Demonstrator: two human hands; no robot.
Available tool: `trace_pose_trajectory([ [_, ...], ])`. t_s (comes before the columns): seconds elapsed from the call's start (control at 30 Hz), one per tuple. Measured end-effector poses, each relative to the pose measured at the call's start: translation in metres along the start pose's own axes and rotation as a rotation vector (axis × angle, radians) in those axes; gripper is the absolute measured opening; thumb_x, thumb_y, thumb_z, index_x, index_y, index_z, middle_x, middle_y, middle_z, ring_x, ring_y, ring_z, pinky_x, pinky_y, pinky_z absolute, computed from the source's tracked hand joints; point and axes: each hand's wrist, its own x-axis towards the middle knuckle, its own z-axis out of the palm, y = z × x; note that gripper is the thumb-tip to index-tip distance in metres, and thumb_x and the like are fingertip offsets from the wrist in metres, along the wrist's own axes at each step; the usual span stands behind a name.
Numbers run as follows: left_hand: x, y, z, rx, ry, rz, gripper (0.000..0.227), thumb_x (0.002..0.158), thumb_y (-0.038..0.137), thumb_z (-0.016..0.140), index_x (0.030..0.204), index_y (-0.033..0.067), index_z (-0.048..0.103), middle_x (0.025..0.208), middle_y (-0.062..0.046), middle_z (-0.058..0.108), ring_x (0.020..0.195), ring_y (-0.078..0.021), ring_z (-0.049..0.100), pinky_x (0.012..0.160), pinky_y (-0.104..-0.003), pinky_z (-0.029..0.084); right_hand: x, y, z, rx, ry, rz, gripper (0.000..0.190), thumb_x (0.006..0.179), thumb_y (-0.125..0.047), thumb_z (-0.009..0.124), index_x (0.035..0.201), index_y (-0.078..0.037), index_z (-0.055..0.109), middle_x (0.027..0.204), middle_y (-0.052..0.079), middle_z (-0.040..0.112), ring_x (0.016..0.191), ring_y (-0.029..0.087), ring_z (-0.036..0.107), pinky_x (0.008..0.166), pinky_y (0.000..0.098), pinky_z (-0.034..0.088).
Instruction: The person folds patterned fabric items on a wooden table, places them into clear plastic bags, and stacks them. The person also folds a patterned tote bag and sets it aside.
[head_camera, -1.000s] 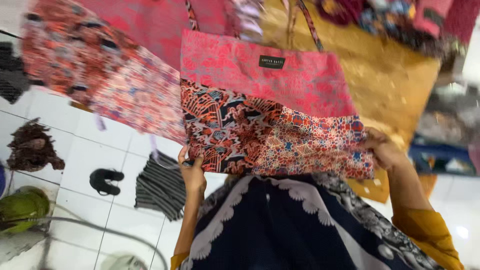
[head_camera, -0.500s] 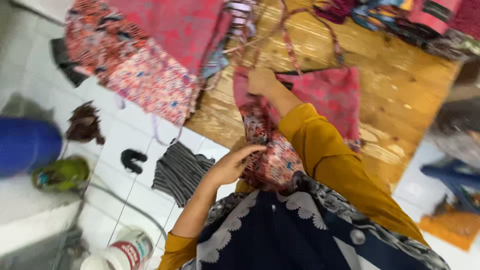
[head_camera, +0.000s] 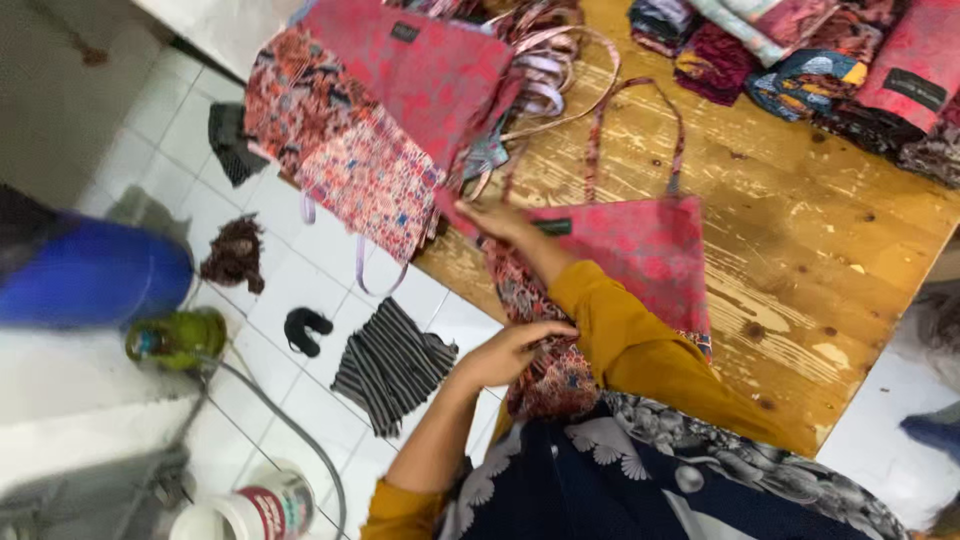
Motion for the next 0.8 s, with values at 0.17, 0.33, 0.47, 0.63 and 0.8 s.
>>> trace_pose_trajectory([
  [0.17, 0.000, -0.033, 0.021, 0.013, -0.173, -0.118, 0.053, 0.090, -0.012, 0.054, 0.139, 0.0065, 0.059, 0.138, -0.010, 0.066, 0.130, -0.0215, 0.061, 0.109, -0.034, 0.048, -0.039, -0.018, 0.051, -0.441, -0.176, 0.039, 0.059, 0.107, -0.051, 0.041, 0.135, -0.009, 0.071, 0.142, 0.019, 0.070, 0.129, 0.030, 0.068, 0.109, 0.0431, 0.051],
  [0.33, -0.074, 0.053, -0.058, -0.575, 0.315, -0.537, 0.043, 0.093, 0.006, 0.060, 0.135, -0.0011, 0.063, 0.136, -0.015, 0.067, 0.124, -0.0226, 0.064, 0.105, -0.036, 0.050, -0.013, -0.114, -0.047, -0.210, 0.662, -0.335, 0.054, 0.087, -0.036, 0.062, 0.132, -0.007, 0.065, 0.138, 0.022, 0.061, 0.127, 0.044, 0.057, 0.106, 0.0542, 0.048],
  [0.47, -0.136, 0.098, -0.087, 0.032, 0.313, -0.390, 0.043, 0.095, 0.009, 0.061, 0.137, 0.0032, 0.062, 0.139, -0.015, 0.066, 0.129, -0.0253, 0.062, 0.107, -0.037, 0.048, -0.022, -0.179, -0.158, 1.048, 0.471, -0.383, 0.063, 0.094, -0.042, 0.072, 0.132, 0.007, 0.065, 0.123, 0.021, 0.074, 0.112, 0.030, 0.068, 0.099, 0.0431, 0.055],
  [0.63, -0.080, 0.123, -0.026, 0.318, 0.119, -0.099, 0.044, 0.096, 0.012, 0.062, 0.140, 0.0086, 0.060, 0.143, -0.016, 0.064, 0.134, -0.0286, 0.060, 0.110, -0.038, 0.046, -0.121, -0.135, -0.230, 1.285, 0.633, -0.437, 0.055, 0.091, -0.022, 0.073, 0.140, -0.004, 0.055, 0.122, 0.011, 0.071, 0.105, 0.022, 0.069, 0.094, 0.0388, 0.057],
  [0.8, 0.026, 0.075, 0.058, 0.287, -0.097, -0.022, 0.041, 0.103, 0.018, 0.057, 0.143, 0.0113, 0.058, 0.149, -0.018, 0.058, 0.142, -0.0328, 0.052, 0.115, -0.041, 0.041, -0.196, 0.019, -0.237, 1.203, 0.717, -0.163, 0.043, 0.095, -0.018, 0.068, 0.134, 0.000, 0.063, 0.118, 0.011, 0.074, 0.104, 0.022, 0.070, 0.095, 0.0375, 0.056],
])
